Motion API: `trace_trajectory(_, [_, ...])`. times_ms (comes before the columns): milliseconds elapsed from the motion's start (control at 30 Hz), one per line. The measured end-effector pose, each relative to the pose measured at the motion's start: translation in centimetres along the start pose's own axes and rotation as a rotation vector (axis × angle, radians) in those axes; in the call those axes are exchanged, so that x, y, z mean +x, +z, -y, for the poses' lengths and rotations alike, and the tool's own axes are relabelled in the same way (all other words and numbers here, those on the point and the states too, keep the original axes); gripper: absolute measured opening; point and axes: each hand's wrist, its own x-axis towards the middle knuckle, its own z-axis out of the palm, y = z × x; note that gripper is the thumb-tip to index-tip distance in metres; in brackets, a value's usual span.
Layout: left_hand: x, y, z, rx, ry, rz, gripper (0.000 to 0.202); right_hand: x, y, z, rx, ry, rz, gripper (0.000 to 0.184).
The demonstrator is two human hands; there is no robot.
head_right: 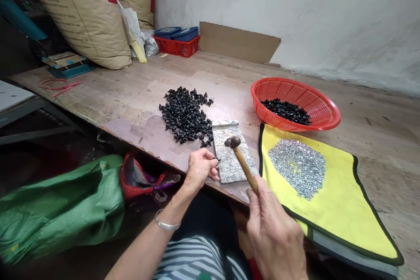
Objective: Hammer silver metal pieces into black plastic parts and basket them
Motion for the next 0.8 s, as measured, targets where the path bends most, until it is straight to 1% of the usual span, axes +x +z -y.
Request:
trace_trajectory(67, [0.0,0.0,0.1,0.004,-0.005,0.000,0.016,-0.2,0.3,0.3,-0.001,0.049,-0.042,0.032])
trace_trajectory(100, [0.0,0.0,0.1,0.013,-0.011,-0.005,0.016,-0.4,0.7,0.4,-0.019,0.046,-0.021,0.030])
trace_trajectory(200, [0.0,0.1,0.1,0.018,-0.007,-0.021,0.016,-1.0,1.7,0.5,-0.096,-0.029,0.166,0.031])
trace_trajectory(233, [-0.1,0.1,0.1,0.012,-0.003,-0.021,0.015,-1.0,1.8,0.3,-0.111,-0.037,0.197,0.032])
trace_trajectory(300, [-0.1,0.1,0.1,0.001,0.003,-0.015,0.014,-0.9,1.5,0.0,-0.095,-0.003,0.170,0.034])
trace_trajectory(400, [-0.1,0.1,0.1,0.004,0.001,-0.012,0.014,-0.6,0.7,-0.3,-0.003,0.069,0.045,0.036])
trace_trajectory(467, [0.0,0.1,0.2,0.008,0.003,-0.010,0.014,-0.7,0.7,-0.3,0.041,0.083,0.050,0.037])
trace_trajectory(567, [0.0,0.0,0.2,0.006,0.007,-0.006,0.014,-1.2,1.1,-0.2,0.055,0.064,0.136,0.036])
trace_trajectory(633, [0.0,0.0,0.2,0.006,0.013,-0.009,0.015,-1.3,1.1,-0.2,0.048,0.055,0.158,0.035])
trace_trajectory(700, [0.0,0.0,0.2,0.003,0.018,-0.012,0.015,-1.0,0.7,-0.1,0.051,0.046,0.130,0.035])
trace_trajectory(800, [-0.1,0.1,0.2,-0.002,0.013,-0.010,0.014,-0.4,0.0,0.1,0.050,0.054,0.031,0.037])
